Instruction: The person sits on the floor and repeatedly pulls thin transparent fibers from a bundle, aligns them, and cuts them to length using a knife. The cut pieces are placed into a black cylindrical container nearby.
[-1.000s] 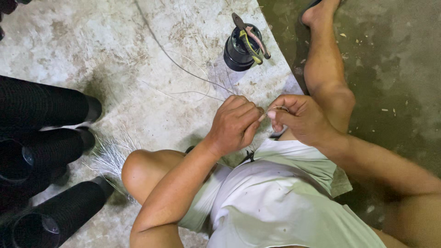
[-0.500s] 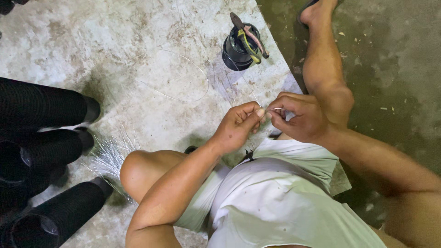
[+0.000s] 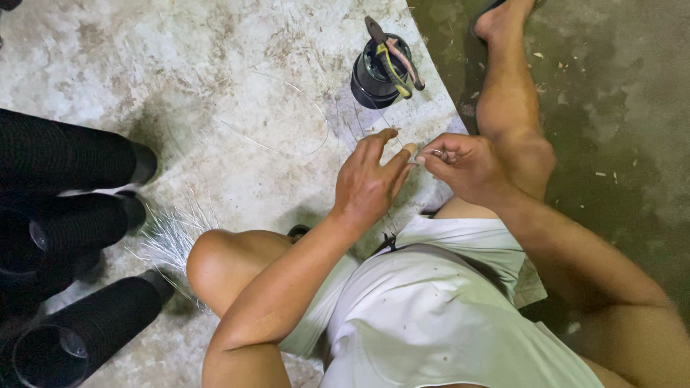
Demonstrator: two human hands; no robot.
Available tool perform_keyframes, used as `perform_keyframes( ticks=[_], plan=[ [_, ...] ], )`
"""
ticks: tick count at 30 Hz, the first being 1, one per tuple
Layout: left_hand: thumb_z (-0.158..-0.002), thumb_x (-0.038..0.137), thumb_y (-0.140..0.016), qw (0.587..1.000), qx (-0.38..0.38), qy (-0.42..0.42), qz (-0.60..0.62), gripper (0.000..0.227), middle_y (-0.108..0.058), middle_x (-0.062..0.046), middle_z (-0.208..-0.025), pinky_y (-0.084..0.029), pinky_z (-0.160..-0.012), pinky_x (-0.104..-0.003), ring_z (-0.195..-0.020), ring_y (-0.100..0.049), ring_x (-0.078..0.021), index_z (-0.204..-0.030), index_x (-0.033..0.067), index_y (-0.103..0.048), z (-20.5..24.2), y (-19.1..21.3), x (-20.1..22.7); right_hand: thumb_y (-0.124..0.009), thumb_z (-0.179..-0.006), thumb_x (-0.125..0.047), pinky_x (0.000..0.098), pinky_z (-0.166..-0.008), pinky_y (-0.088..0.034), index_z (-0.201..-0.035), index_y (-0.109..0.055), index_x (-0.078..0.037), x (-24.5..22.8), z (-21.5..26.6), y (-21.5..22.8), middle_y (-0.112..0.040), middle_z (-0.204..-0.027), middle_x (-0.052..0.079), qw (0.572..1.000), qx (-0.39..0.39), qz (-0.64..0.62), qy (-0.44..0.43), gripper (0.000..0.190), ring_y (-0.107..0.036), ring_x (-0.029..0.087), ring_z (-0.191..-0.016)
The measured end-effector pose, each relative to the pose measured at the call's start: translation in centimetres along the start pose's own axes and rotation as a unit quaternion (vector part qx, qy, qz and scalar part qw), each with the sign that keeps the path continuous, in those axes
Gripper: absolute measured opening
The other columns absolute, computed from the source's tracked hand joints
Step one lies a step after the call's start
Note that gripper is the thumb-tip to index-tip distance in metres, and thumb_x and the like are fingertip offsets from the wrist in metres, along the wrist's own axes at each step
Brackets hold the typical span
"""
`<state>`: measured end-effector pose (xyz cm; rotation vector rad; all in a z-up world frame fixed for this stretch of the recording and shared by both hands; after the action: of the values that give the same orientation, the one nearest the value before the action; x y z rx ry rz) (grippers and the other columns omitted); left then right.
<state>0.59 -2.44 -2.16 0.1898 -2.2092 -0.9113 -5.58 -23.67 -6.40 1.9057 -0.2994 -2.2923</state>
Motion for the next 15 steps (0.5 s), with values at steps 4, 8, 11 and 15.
perform_keyframes(
  ticks=[4, 8, 11, 15],
  plan=[
    [-0.088, 0.014, -0.076, 0.998, 0.011, -0.037, -0.051, 0.027, -0.061, -0.019, -0.135, -0.052, -0.104, -0.045, -0.128, -0.057, -0.0360, -0.111, 0.0036, -0.069, 0.3, -0.5, -0.6, -0.068, -0.099, -0.009, 0.0231, -0.063, -0.048, -0.094, -0.069, -0.004, 1.2, 0.1, -1.0, -0.063, -0.076, -0.001, 0.976, 0.069, -0.197, -0.064, 0.007, -0.056, 0.006, -0.066],
    [-0.085, 0.014, -0.075, 0.998, -0.042, -0.023, -0.039, 0.021, -0.069, -0.012, -0.112, -0.054, -0.098, -0.045, -0.113, -0.065, -0.0317, -0.106, 0.0074, -0.073, 0.9, -1.6, -1.3, -0.064, -0.100, -0.009, 0.0278, -0.065, -0.048, -0.085, -0.063, -0.006, 1.9, 0.8, -1.1, -0.053, -0.070, -0.002, 0.919, 0.065, -0.376, -0.103, 0.015, -0.049, 0.010, -0.061],
    [-0.096, 0.016, -0.074, 0.987, -0.111, 0.047, 0.109, 0.013, -0.071, -0.012, -0.096, -0.056, -0.082, -0.041, -0.092, -0.069, -0.0310, -0.106, 0.0075, -0.076, 1.0, -2.6, -1.4, -0.064, -0.102, -0.004, 0.0292, -0.067, -0.046, -0.078, -0.056, -0.007, 1.0, 1.0, 0.1, -0.049, -0.070, -0.002, 0.930, 0.032, -0.360, -0.074, 0.025, -0.046, 0.010, -0.064],
    [-0.097, 0.015, -0.069, 0.951, -0.119, 0.053, 0.281, 0.014, -0.074, -0.011, -0.099, -0.057, -0.076, -0.038, -0.088, -0.072, -0.0312, -0.107, 0.0084, -0.077, 0.4, -3.1, -1.6, -0.061, -0.097, 0.002, 0.0275, -0.066, -0.044, -0.074, -0.054, -0.006, -1.4, 1.0, 2.1, -0.051, -0.074, 0.001, 0.965, 0.026, -0.260, -0.041, 0.026, -0.047, 0.010, -0.065]
  ],
)
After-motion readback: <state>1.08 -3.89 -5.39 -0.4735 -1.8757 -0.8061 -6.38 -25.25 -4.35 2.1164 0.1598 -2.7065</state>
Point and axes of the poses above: each hand's wrist, its own z-axis away from the middle knuckle, its own y-axis out of the back of the hand, x = y × z, the point moved 1 cm from there along -z, towards the middle knuckle
